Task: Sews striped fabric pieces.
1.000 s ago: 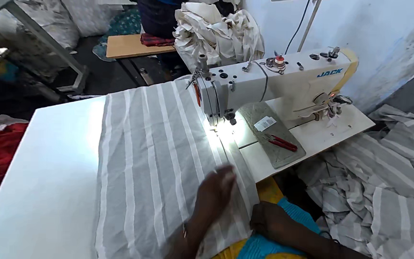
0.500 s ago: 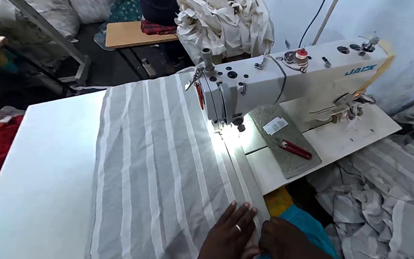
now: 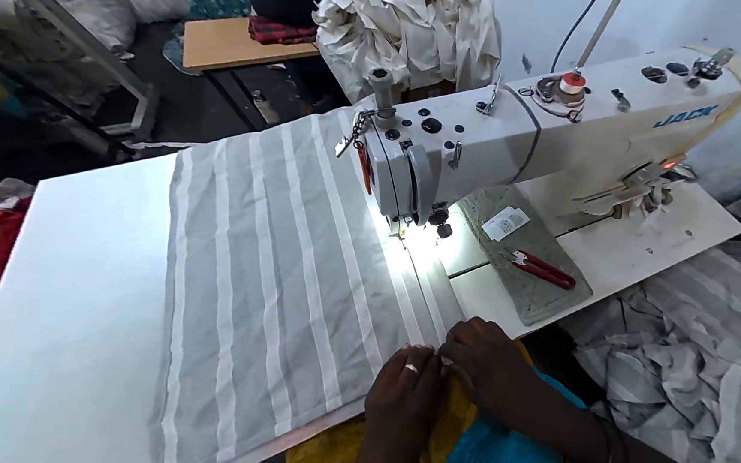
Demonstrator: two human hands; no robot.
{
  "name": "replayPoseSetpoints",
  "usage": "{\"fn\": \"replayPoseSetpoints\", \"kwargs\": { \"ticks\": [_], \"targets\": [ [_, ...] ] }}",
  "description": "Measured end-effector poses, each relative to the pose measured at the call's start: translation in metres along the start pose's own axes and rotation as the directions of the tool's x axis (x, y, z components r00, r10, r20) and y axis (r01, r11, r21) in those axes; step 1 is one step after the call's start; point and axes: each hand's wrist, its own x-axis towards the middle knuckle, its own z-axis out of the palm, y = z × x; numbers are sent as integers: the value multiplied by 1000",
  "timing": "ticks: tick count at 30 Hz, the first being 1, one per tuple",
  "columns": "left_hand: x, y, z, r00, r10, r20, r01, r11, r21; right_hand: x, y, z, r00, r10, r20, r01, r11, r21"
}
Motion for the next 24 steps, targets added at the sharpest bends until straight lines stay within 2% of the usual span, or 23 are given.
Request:
{"fn": "replayPoseSetpoints", "kwargs": {
  "ticks": [3,5,7,12,17,20,22,24],
  "targets": [
    [17,-11,3,999,-28,44,27,1000,2,15,4,-18,971,41,234,-46,999,18],
    [29,-20,5,998,-29,64,27,999,38,28,12,-23,962,14,273,-17,1000,7],
    [40,-30,11,999,-17,48,14,998,64,41,22,-17,989,-47,140,50,999,-17],
    [71,-55,17,997,-25,74,23,999,23,75,38,-4,992,-102,-73,98,994,-54],
    [101,-76,23,995,-25,98,23,999,23,111,47,-3,995,-58,-81,55,998,-31],
    [114,-88,29,996,-41,74,40,999,19,125,57,4,981,-95,-168,81,993,-85],
    [117,-93,33,995,-66,79,60,996,69,119,65,-1,967,-105,-230,89,993,-78],
    [115,-96,34,992,-81,100,67,989,133,91,76,-26,957,-29,-289,16,999,-48]
  ]
}}
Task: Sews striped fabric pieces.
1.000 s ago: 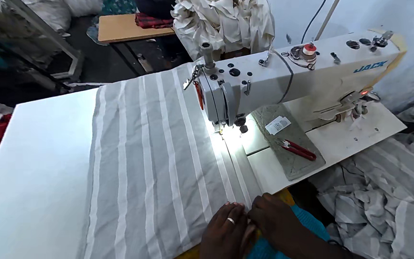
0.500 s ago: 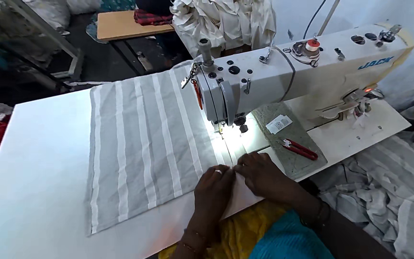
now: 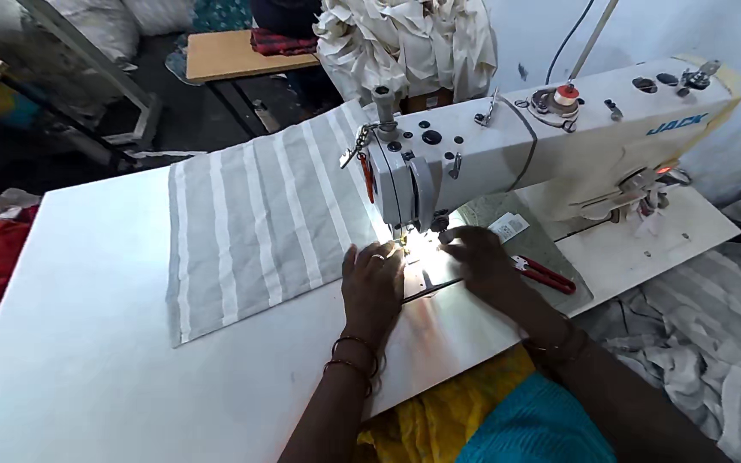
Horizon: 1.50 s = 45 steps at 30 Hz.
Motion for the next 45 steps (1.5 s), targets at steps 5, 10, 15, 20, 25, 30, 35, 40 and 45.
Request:
{"fn": "replayPoseSetpoints", "kwargs": {
  "ticks": [5,10,15,20,25,30,35,40,45],
  "targets": [
    [4,1,-1,998,-58,-15,58,998,-2,-64,90,-69,876,248,-414,-344,923,-174],
    [5,0,1,996,-82,-18,82,997,7,-97,149,-58,897,276,-344,-351,919,-178],
    [5,5,-2,994,-100,-33,100,995,16,-102,147,-52,814,178,-552,-348,912,-218],
    [-25,9,-18,998,-68,-9,68,998,14,-197,155,-54,651,393,-650,-661,715,-229],
    [-82,12,-31,997,-40,-62,38,999,-36,-316,142,-94,190,959,-210,-931,108,-349],
    [-105,4,-27,991,-127,-46,123,990,-72,-316,114,-135,274,948,-160,-840,155,-520],
    [-108,16,-37,991,-126,-44,112,963,-246,-291,70,-199,354,552,-755,-882,466,-73],
    [-97,110,-69,981,181,-66,-182,760,-624,-263,-18,-216,604,318,-731,-471,882,-5],
    [-91,215,-92,882,454,-122,-347,453,-821,-225,-90,-178,917,-146,-370,254,932,261]
  ]
}}
